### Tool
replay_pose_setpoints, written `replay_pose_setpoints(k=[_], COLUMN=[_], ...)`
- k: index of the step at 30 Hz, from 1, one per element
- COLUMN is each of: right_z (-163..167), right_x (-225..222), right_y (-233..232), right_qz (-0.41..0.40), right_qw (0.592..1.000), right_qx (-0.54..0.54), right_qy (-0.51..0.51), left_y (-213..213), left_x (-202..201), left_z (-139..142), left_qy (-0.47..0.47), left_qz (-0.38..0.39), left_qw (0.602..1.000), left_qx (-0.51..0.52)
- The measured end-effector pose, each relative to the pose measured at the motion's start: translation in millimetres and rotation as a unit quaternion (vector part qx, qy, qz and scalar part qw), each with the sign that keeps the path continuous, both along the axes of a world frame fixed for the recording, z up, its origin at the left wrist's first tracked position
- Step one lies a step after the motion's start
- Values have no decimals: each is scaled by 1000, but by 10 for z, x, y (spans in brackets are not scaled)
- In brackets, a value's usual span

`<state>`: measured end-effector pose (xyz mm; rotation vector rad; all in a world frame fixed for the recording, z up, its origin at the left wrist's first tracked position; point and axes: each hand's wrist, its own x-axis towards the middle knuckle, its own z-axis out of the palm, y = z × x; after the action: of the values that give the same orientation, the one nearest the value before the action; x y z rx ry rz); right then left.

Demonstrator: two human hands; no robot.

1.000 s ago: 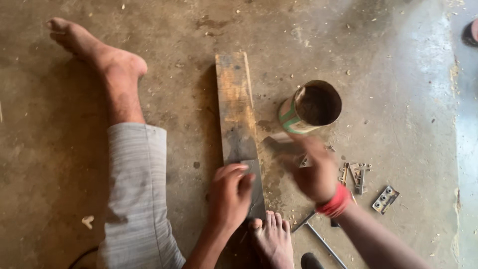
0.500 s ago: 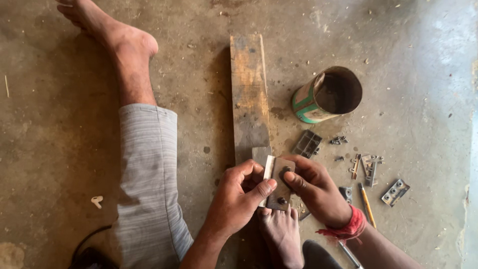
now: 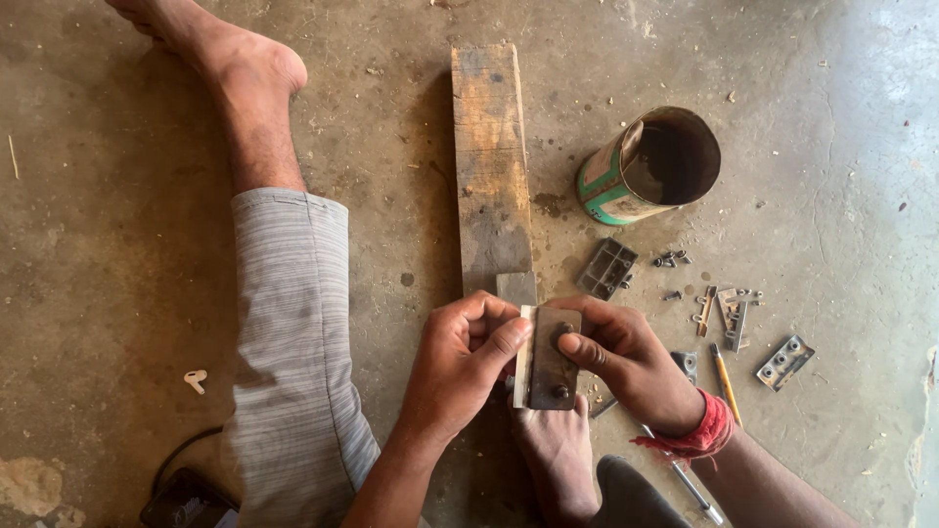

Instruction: The person sits on the floor fitting small metal hinge plates to a wooden plank. They hold a metal piece against a wood block, rub and press it along the wood, dip a metal plate into an open tin can, then fit and press hinge plates and small screws on the plank by hand.

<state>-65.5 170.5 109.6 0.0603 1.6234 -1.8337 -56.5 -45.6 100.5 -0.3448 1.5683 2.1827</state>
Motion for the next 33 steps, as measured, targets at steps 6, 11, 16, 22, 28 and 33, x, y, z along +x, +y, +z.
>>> replay_pose_setpoints(k=[6, 11, 16, 22, 28, 33], right_z=[-1, -12, -42, -60, -99, -90], right_x=[0, 3, 6, 24, 40, 11], right_y=[-1, 6, 23, 51, 91, 99], right_qz=[26, 25, 8, -21, -39, -72], right_qw=[1000, 1000, 1000, 1000, 999, 997], right_qx=[5, 2, -2, -9, -13, -20], right_qy=[-4, 1, 5, 12, -1, 10], left_y=[20, 27, 23, -16, -43, -19], left_x=[-35, -54, -30, -1, 13, 68], left_z=[-87, -77, -35, 4, 81, 85], left_qy=[22, 9, 31, 26, 41, -8], left_qz=[6, 15, 2, -20, -30, -33], left_qw=[999, 1000, 998, 999, 998, 996], left_qx=[-25, -11, -48, -20, 36, 84])
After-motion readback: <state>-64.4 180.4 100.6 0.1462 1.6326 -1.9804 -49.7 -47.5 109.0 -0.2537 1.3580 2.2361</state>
